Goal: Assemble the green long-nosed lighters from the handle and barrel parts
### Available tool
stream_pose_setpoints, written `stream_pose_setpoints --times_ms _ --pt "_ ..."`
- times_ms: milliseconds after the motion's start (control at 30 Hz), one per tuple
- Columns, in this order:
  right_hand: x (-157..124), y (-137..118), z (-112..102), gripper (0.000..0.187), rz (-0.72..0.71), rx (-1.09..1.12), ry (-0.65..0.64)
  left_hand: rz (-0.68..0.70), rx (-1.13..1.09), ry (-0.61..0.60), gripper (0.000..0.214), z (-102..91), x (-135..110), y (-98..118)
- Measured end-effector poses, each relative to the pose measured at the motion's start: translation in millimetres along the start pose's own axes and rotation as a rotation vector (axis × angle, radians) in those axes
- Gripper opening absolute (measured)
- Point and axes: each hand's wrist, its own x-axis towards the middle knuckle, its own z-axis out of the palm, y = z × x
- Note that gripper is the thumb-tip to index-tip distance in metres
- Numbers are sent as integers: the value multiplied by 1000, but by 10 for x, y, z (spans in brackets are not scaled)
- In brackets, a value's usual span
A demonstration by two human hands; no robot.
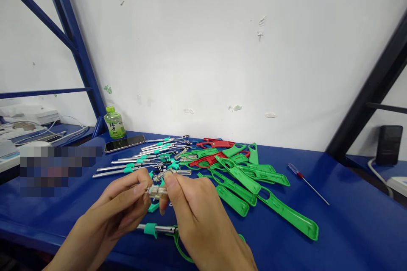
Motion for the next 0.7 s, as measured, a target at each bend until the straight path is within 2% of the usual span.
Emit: stream_pose_setpoints --times_ms 233,467,700 --pt "3 22 7 59 49 79 -61 -19 8 -12 47 9 -7 28" --pt "-18 6 7 58 58 102 -68 -73 -8 -83 53 -44 12 -1" --pt "-17 23 40 52 38 116 -62 -188 -233 -167 50 -63 19 -44"
